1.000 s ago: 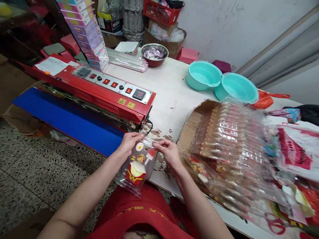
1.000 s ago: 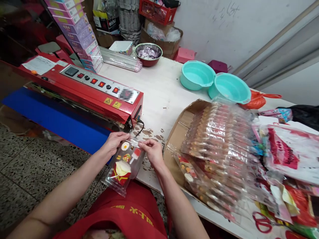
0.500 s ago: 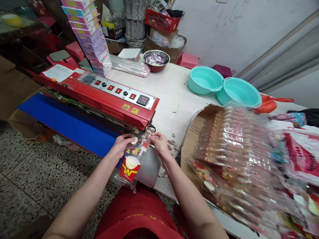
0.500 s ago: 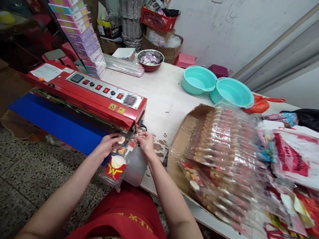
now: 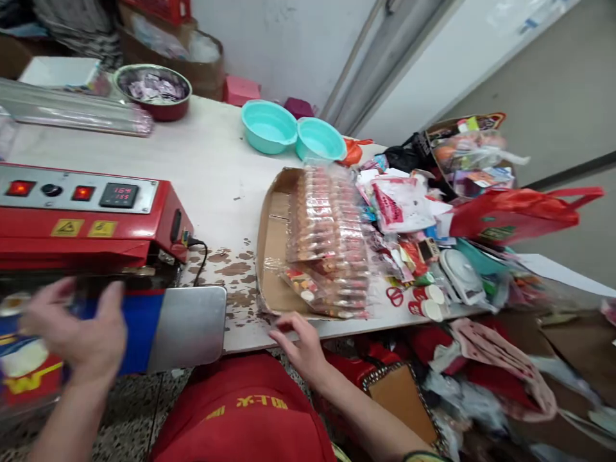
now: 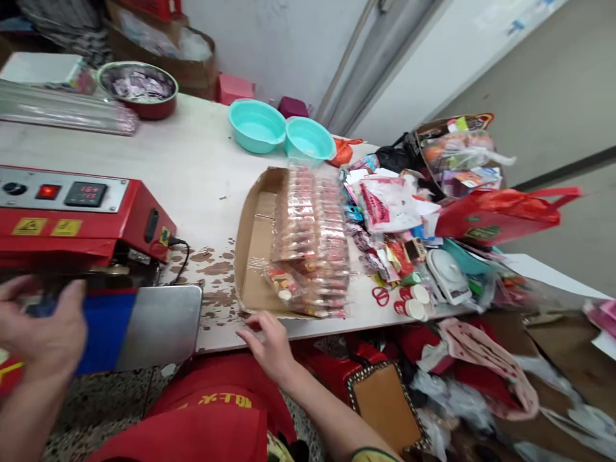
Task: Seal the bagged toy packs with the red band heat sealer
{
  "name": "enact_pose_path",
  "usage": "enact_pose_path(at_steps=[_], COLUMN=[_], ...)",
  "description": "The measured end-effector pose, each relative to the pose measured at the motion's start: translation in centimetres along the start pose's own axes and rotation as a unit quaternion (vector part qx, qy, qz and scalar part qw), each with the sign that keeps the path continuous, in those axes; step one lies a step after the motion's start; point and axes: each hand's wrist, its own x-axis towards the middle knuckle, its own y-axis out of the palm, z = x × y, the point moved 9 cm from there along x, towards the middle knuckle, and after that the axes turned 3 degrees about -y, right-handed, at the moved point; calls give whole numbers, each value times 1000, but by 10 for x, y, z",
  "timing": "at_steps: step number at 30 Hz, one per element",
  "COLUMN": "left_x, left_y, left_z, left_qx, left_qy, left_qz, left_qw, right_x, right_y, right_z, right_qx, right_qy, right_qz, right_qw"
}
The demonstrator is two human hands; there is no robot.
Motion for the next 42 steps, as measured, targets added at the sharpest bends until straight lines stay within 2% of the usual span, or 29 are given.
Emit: enact_pose_path(at_steps=[1, 2, 3, 4, 5, 6, 8, 9, 10, 13, 15, 17, 19, 21, 23, 25, 27, 28, 30, 31, 33, 36, 38, 39, 42], left_x=[-24, -53, -88, -124, -157, -188, -235, -249, -256, -243, -218, -186, -150, -116, -86, -64, -49, -43, -34, -32, -40, -68, -80, -84, -88], left_y=[14, 39, 72, 100, 121, 140, 167, 177, 186, 202, 207, 206, 200, 185, 163, 142, 126, 120, 110, 107, 106, 103, 92, 85, 66], left_z=[-42, -85, -125, -160, -189, -212, -241, -248, -251, -250, -249, -252, -260, -271, -282, -286, -282, -275, -255, -241, -205, -134, -88, -70, -35], left_qx=[-31, -82, -119, -133, -138, -134, -112, -99, -86, -64, -59, -57, -62, -85, -133, -205, -296, -343, -427, -452, -452, -374, -332, -320, -295], left_qy=[97, 191, 268, 335, 393, 454, 547, 573, 583, 561, 537, 510, 473, 427, 364, 261, 114, 39, -75, -110, -156, -210, -240, -253, -279], left_qz=[8, 73, 184, 267, 307, 342, 368, 372, 373, 373, 376, 377, 384, 405, 443, 502, 549, 553, 524, 509, 516, 558, 558, 556, 562], left_qw=[995, 975, 938, 894, 855, 811, 744, 724, 717, 736, 753, 771, 791, 804, 808, 799, 773, 758, 733, 724, 711, 710, 721, 724, 721], right_x=[-17, -31, -41, -48, -52, -53, -45, -37, -28, 7, 29, 47, 65, 82, 98, 116, 133, 141, 155, 160, 167, 166, 160, 155, 135], right_y=[-19, -37, -54, -70, -83, -95, -109, -112, -113, -109, -108, -111, -119, -131, -143, -151, -149, -145, -133, -124, -103, -62, -27, -8, 50], right_z=[-11, -22, -31, -38, -42, -42, -36, -34, -33, -40, -44, -39, -21, 9, 44, 75, 94, 99, 99, 95, 79, 45, 26, 19, 15], right_qx=[-24, -43, -59, -76, -98, -129, -217, -270, -323, -450, -491, -495, -470, -401, -282, -137, -4, 51, 133, 161, 205, 259, 299, 317, 328], right_qy=[6, 14, 21, 21, 11, -6, -49, -63, -69, -62, -63, -81, -120, -172, -208, -202, -149, -117, -68, -51, -15, 52, 110, 143, 213], right_qz=[-14, -34, -59, -86, -113, -136, -156, -149, -133, -51, -10, 7, 5, 6, 25, 58, 84, 85, 61, 43, 4, -14, 28, 70, 252], right_qw=[1000, 998, 996, 993, 989, 982, 962, 949, 934, 889, 869, 865, 874, 900, 936, 968, 985, 988, 987, 985, 979, 964, 947, 935, 885])
